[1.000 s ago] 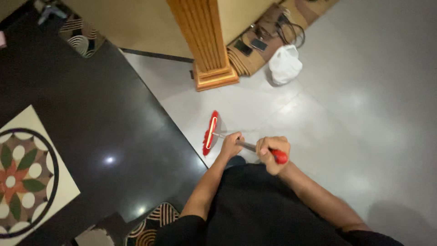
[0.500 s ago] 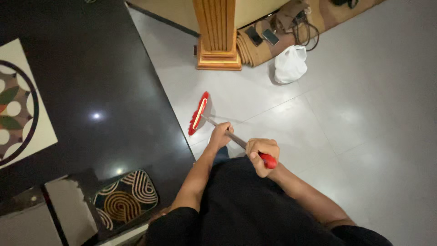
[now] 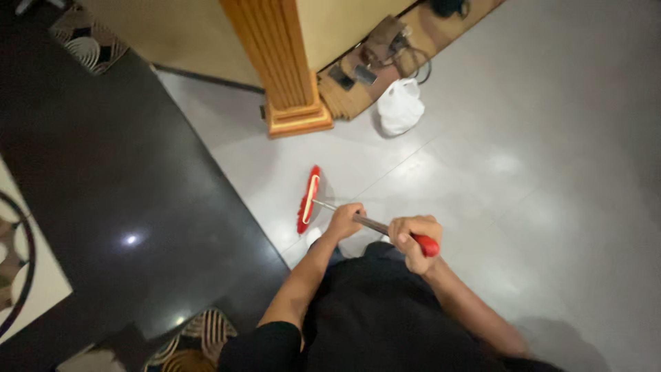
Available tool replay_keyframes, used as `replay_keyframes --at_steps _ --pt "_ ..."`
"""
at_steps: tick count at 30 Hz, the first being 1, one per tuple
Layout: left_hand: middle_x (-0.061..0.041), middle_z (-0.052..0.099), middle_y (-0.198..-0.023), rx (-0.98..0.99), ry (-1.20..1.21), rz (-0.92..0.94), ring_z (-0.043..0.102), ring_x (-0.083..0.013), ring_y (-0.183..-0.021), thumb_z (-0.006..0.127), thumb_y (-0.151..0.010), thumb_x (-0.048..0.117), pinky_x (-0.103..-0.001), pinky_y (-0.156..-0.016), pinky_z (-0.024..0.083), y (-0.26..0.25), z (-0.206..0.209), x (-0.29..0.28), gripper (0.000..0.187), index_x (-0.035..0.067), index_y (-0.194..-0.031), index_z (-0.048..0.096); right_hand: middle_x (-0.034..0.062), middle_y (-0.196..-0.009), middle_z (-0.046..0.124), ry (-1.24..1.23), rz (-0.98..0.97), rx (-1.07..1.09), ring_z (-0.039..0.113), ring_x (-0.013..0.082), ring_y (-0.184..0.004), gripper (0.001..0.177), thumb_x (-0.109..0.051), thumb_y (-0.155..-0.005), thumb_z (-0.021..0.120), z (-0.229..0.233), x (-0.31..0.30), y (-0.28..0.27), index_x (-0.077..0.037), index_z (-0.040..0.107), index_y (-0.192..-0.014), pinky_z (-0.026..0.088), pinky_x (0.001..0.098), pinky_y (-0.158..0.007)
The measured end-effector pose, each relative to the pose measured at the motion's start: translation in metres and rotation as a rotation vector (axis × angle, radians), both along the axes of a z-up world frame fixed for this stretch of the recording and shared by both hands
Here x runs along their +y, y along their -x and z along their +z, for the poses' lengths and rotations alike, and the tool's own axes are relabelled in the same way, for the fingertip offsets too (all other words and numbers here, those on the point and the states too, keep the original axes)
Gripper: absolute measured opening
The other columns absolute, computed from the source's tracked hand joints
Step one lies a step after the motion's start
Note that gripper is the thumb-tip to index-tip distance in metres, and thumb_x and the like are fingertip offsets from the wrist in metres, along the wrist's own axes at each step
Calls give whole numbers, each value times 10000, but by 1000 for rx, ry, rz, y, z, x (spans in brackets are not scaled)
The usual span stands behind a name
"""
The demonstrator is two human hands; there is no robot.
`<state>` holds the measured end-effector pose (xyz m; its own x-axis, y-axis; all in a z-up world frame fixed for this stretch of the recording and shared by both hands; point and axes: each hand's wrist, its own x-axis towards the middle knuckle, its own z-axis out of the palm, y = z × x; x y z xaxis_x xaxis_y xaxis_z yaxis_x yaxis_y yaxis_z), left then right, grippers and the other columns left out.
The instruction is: The person sweeps the floor using a broom, moving the broom head across the tiles in various directions to gather dust and debris.
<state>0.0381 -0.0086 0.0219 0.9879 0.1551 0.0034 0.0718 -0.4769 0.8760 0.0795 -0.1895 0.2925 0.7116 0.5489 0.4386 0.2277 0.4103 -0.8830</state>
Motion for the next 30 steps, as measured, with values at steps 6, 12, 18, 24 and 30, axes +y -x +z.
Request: replay_keyframes --at_steps 6,12,18,24,30 --pt "-177 670 -759 7 76 -228 661 -371 -712 649 -780 128 -436 -632 495 -38 3 -25 75 67 -819 630 54 -568 477 30 -192 -114 449 147 -490 393 -142 -1019 572 19 -2 1 -19 450 -666 397 293 -486" --pt "-175 661 -739 88 80 -232 650 -373 -692 649 -879 190 -452 -635 490 -31 27 -10 139 70 -812 629 59 -564 504 -5 -250 -173 485 149 -478 367 -124 -998 581 33 34 21 -31 459 -664 413 284 -475" --pt "-161 673 -755 67 74 -227 662 -361 -719 639 -826 177 -450 -646 496 -24 24 3 103 76 -840 632 63 -579 503 54 -243 -204 486 156 -490 345 -72 -990 565 30 47 24 -28 456 -665 402 288 -484" --pt "-157 637 -735 74 105 -242 622 -322 -689 627 -849 147 -426 -641 473 -19 28 13 103 51 -836 591 57 -569 490 59 -216 -219 459 159 -478 297 -49 -935 555 29 54 28 -35 448 -658 371 294 -479" --pt "-115 625 -698 49 175 -218 601 -264 -641 638 -793 128 -390 -604 455 -15 37 17 122 52 -783 544 39 -555 474 43 -206 -279 468 155 -470 270 -34 -907 544 25 60 27 -52 449 -655 385 297 -471"
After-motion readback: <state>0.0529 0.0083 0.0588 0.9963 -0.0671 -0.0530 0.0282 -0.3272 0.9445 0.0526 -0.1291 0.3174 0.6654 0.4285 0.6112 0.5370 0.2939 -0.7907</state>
